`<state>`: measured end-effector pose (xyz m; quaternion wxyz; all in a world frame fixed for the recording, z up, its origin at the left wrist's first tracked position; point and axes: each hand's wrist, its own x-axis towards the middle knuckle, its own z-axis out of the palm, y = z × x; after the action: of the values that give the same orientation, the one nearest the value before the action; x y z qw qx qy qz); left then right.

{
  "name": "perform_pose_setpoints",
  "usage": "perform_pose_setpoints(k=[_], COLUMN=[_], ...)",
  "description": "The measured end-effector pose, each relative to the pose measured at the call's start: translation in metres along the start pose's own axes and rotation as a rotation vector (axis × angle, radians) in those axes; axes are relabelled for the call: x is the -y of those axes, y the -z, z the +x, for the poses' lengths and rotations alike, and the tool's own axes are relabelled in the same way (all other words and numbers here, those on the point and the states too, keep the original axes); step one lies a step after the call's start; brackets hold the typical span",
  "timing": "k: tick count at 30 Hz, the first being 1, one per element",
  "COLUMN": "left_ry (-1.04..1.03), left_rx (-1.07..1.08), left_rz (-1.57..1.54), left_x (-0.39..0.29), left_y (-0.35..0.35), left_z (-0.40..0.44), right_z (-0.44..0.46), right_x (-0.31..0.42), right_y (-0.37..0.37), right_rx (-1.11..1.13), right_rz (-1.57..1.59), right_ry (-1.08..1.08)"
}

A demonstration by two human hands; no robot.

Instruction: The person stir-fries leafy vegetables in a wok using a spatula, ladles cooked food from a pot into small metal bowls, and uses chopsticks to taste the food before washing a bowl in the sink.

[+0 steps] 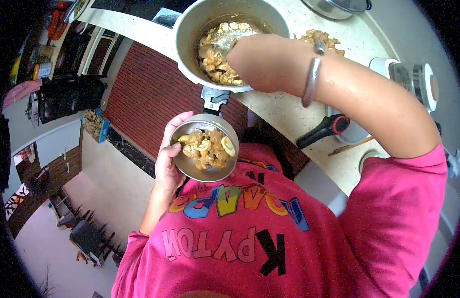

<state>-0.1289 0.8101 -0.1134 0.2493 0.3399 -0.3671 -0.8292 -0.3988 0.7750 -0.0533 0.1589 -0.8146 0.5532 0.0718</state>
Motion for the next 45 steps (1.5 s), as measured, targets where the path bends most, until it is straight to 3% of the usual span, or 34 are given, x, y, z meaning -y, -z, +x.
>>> perform_pose_setpoints(k=[2,7,9,10,12,13,16,26,30,33,38,45], left_ry=[-0.009,0.008,0.007,0.021,0.038,0.029,0.011,-0.025,-0.022,-0.056,-0.143,-0.241], left_rx=[-0.019,0.0,0.026,0.018,0.005,0.0,-0.014,-0.115,-0.039,0.041,0.183,0.17], left_rz=[-0.018,-0.056,-0.082,-0.077,-0.126,-0.122,-0.09,0.099,0.196,0.142,0.049,-0.006], left_x=[0.001,0.004,0.006,0.006,0.006,0.005,-0.002,-0.067,-0.079,-0.083,-0.084,-0.078], left_y=[0.0,-0.001,-0.002,-0.002,-0.004,-0.004,-0.005,-0.006,-0.005,-0.009,-0.013,-0.008], left_z=[0.0,0.0,-0.001,-0.001,-0.001,-0.002,-0.004,-0.003,0.02,0.038,0.052,0.058], right_z=[-0.003,-0.01,-0.015,-0.018,-0.032,-0.038,-0.055,-0.123,-0.143,-0.144,-0.131,-0.134], right_x=[0.003,-0.012,-0.02,-0.028,-0.051,-0.057,-0.063,-0.035,-0.007,0.024,0.071,0.078], right_y=[0.002,0.009,0.025,0.024,0.017,0.014,0.026,0.104,0.133,0.145,0.117,0.104], right_rx=[0.194,0.439,0.621,0.614,0.588,0.545,0.499,0.162,0.074,0.043,-0.249,-0.334], right_rz=[0.026,0.182,0.622,0.615,1.211,1.343,1.464,1.249,1.155,0.926,0.113,-0.054], right_ry=[-0.033,-0.12,-0.36,-0.352,-0.487,-0.472,-0.438,-0.44,-0.467,-0.452,-0.166,-0.223])
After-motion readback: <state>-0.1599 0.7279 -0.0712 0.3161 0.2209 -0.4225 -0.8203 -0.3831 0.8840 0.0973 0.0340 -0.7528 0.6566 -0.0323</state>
